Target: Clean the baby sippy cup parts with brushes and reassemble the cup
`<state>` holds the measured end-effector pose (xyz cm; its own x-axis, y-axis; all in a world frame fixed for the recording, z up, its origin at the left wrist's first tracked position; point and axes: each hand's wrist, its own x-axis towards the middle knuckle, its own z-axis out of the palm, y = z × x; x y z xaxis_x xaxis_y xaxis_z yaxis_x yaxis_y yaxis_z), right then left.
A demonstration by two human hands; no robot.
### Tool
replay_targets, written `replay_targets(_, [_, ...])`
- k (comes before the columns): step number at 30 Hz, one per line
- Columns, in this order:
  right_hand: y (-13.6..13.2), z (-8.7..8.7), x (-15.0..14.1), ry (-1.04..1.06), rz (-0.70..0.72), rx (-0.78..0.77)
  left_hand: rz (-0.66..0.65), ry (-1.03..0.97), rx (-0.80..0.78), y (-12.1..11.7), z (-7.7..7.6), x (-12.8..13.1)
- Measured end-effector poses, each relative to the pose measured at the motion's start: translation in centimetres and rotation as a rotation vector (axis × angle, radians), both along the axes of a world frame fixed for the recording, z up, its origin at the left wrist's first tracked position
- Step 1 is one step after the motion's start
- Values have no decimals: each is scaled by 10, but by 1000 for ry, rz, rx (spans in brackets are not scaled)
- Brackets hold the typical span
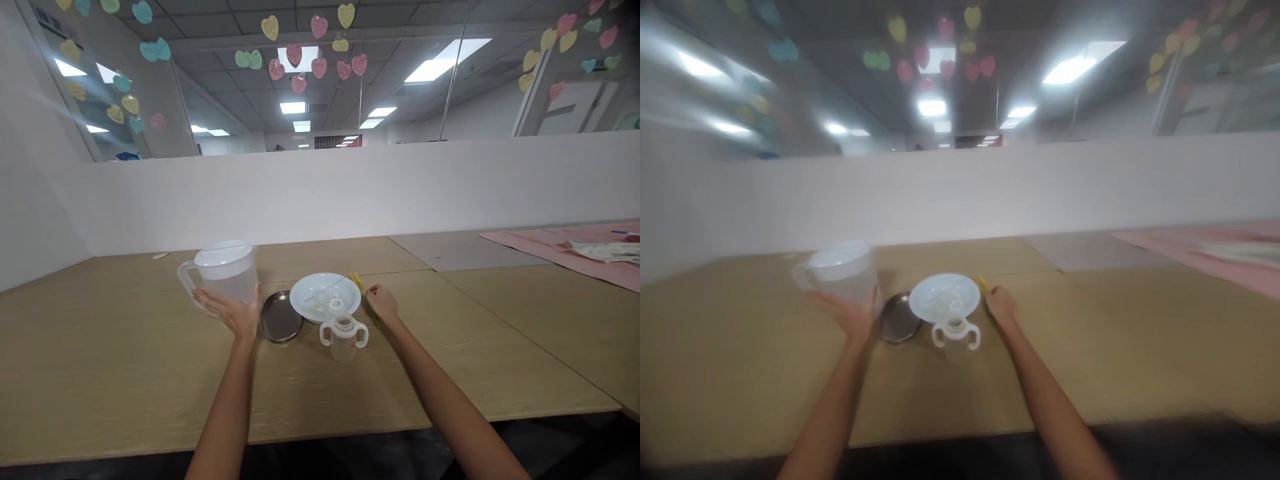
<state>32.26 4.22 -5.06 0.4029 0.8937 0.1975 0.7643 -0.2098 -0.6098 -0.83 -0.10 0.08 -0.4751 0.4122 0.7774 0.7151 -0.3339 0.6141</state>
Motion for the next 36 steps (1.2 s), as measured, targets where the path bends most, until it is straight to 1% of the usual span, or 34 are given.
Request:
replay_targets(1, [-1, 0, 0, -46, 25, -64, 60, 44, 69, -3, 4, 6])
replay_targets(2, [-1, 0, -1, -78, 47, -107, 53, 121, 126, -6, 8, 13])
replay_targets(3, [-1, 0, -2, -98, 64, -130, -7, 232, 156, -8, 12, 22])
replay_targets(5, [-1, 0, -5, -108, 78, -138, -214, 483, 175, -11, 16, 43])
replay_targets(6, [-1, 0, -6, -112, 82, -142, -324, 613, 130, -11, 18, 55])
replay_targets(7, [-1, 0, -7, -117, 85, -146, -411, 726, 46, -12, 18, 67])
replay_targets(8, [-1, 1, -7, -120, 87, -150, -486, 818, -30, -13, 18, 79])
replay_targets(9, [-1, 2, -7, -123, 87, -154, -519, 878, -110, -13, 17, 89])
replay_targets(11, [-1, 3, -8, -128, 87, -162, -504, 941, -270, -14, 13, 103])
replay_targets(13, [-2, 4, -8, -135, 97, -168, -482, 986, -396, -14, 8, 108])
replay_targets(16, [-2, 5, -9, -146, 119, -175, -477, 1017, -483, -15, 3, 106])
replay_targets(19, [-2, 4, -11, -148, 121, -178, -497, 968, -496, -17, 1, 102])
replay_targets(21, [-2, 3, -11, -142, 106, -176, -534, 901, -510, -18, 1, 101])
replay_targets(24, [-2, 3, -10, -124, 62, -149, -604, 732, -532, -20, 3, 101])
replay_targets(29, [-5, 7, -5, -90, -18, -65, -717, 441, -504, -19, 8, 99])
replay_targets(31, [-6, 10, -4, -56, -69, 16, -792, 294, -471, -18, 9, 98])
replay_targets(33, [-8, 13, -4, 4, -112, 141, -866, 103, -424, -16, 10, 97])
replay_targets(36, [-11, 17, -6, 77, -104, 313, -945, -218, -393, -14, 10, 96])
